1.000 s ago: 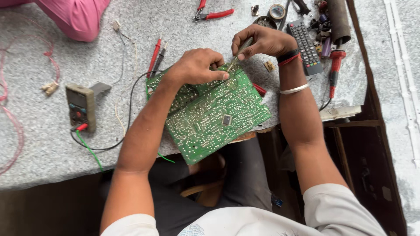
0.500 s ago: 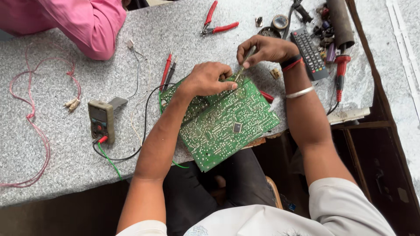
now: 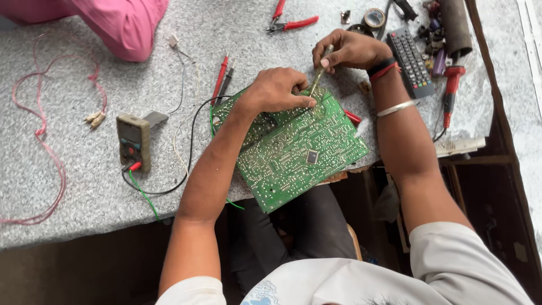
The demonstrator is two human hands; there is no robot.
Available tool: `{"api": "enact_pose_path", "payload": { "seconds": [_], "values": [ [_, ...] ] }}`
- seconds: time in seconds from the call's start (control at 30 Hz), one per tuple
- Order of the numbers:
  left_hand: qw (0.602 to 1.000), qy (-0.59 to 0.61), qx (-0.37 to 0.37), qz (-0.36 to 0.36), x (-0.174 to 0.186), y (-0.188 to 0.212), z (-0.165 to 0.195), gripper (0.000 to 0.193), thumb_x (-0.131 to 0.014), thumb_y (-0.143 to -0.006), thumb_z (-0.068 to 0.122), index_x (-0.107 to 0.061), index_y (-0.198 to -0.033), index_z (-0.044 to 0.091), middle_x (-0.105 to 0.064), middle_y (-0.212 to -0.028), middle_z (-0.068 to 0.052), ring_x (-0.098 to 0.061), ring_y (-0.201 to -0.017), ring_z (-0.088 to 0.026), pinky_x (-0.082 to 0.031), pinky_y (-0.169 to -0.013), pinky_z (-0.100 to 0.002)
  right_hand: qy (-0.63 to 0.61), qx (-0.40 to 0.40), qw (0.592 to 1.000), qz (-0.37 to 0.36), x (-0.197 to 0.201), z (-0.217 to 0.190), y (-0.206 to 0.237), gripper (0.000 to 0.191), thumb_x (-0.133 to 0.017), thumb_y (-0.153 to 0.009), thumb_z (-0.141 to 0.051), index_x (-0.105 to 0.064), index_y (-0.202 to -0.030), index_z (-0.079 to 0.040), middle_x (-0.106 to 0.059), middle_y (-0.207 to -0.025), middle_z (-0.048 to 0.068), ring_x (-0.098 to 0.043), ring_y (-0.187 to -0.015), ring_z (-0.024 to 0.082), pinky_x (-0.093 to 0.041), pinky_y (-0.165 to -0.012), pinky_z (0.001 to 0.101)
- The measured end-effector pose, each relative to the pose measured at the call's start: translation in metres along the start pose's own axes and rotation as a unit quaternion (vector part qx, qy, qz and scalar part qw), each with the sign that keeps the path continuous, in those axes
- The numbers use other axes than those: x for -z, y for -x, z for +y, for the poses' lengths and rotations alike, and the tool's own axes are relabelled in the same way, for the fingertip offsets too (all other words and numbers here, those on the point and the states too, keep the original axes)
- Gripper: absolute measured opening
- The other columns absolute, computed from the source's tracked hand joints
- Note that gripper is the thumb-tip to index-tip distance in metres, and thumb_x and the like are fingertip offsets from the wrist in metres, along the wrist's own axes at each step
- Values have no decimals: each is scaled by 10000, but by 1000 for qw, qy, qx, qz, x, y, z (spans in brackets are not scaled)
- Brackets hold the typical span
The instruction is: The person sits cross-legged on the floor with a green circuit board on their lap and uses a handheld tool to work on its components while a multimeter stays connected to the board. They reposition the board and continue working on different spots, with another person handling small parts at the table nearby.
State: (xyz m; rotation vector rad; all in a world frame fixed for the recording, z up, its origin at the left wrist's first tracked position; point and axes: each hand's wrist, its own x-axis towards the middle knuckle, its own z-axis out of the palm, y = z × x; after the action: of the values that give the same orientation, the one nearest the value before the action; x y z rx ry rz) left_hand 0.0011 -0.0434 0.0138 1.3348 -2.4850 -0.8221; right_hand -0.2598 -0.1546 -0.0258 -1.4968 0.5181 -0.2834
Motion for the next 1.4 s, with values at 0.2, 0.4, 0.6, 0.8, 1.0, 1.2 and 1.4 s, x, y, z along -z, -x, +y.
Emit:
{"api": "enact_pose_path", "payload": {
  "seconds": [0.2,0.4,0.6,0.8,1.0,1.2,1.4],
  "values": [
    [1000,6,7,1,0,0,1,568,-767,-770,679,-692,-815,118,-677,-716,-36,-688,-727,-232,-506,-692,-425,-25,32,999,-20,0,-2,-6,223,-782,-928,-128,-753,-1077,35,-715,-949,52,-641,-782,95,-542,-724,234],
    [1000,16,13,6,0,1,3,587,-718,-801,716,-720,-815,129,-685,-701,-42,-688,-712,-228,-511,-699,-424,-24,32,999,-13,-4,-6,-3,219,-779,-937,-129,-754,-1070,43,-715,-944,64,-641,-787,104,-540,-728,240],
    [999,-2,32,0,-3,-2,3,566,-717,-811,700,-725,-810,134,-682,-693,-30,-683,-692,-214,-518,-697,-423,9,37,999,-4,-11,-15,-2,226,-765,-948,-141,-751,-1091,33,-720,-947,56,-633,-785,98,-536,-733,248],
    [999,-4,-7,35,-14,-5,-4,528,-742,-835,659,-740,-820,131,-689,-700,-24,-673,-676,-195,-509,-686,-413,-17,24,997,73,-25,-8,12,206,-750,-1010,-169,-725,-1142,-13,-723,-959,41,-678,-812,93,-565,-742,237],
    [999,-5,-4,38,-9,-4,-3,542,-785,-813,664,-732,-802,126,-684,-671,-24,-671,-657,-188,-515,-671,-395,-13,30,996,80,-32,-16,17,192,-747,-1037,-181,-736,-1133,-15,-722,-910,50,-685,-762,97,-516,-624,224],
    [999,-7,6,33,-7,-4,-3,589,-772,-771,709,-736,-802,122,-691,-678,-21,-686,-677,-194,-520,-680,-399,-28,33,997,56,-35,-23,13,249,-725,-1019,-216,-711,-1150,-4,-742,-996,39,-668,-760,71,-533,-646,216],
    [1000,-4,7,22,-7,-4,-1,588,-771,-773,707,-741,-811,121,-688,-693,-30,-681,-696,-202,-515,-683,-404,3,10,997,72,-36,-26,11,279,-720,-1008,-231,-697,-1172,-6,-714,-1009,26,-632,-733,61,-534,-642,226]
  ]
}}
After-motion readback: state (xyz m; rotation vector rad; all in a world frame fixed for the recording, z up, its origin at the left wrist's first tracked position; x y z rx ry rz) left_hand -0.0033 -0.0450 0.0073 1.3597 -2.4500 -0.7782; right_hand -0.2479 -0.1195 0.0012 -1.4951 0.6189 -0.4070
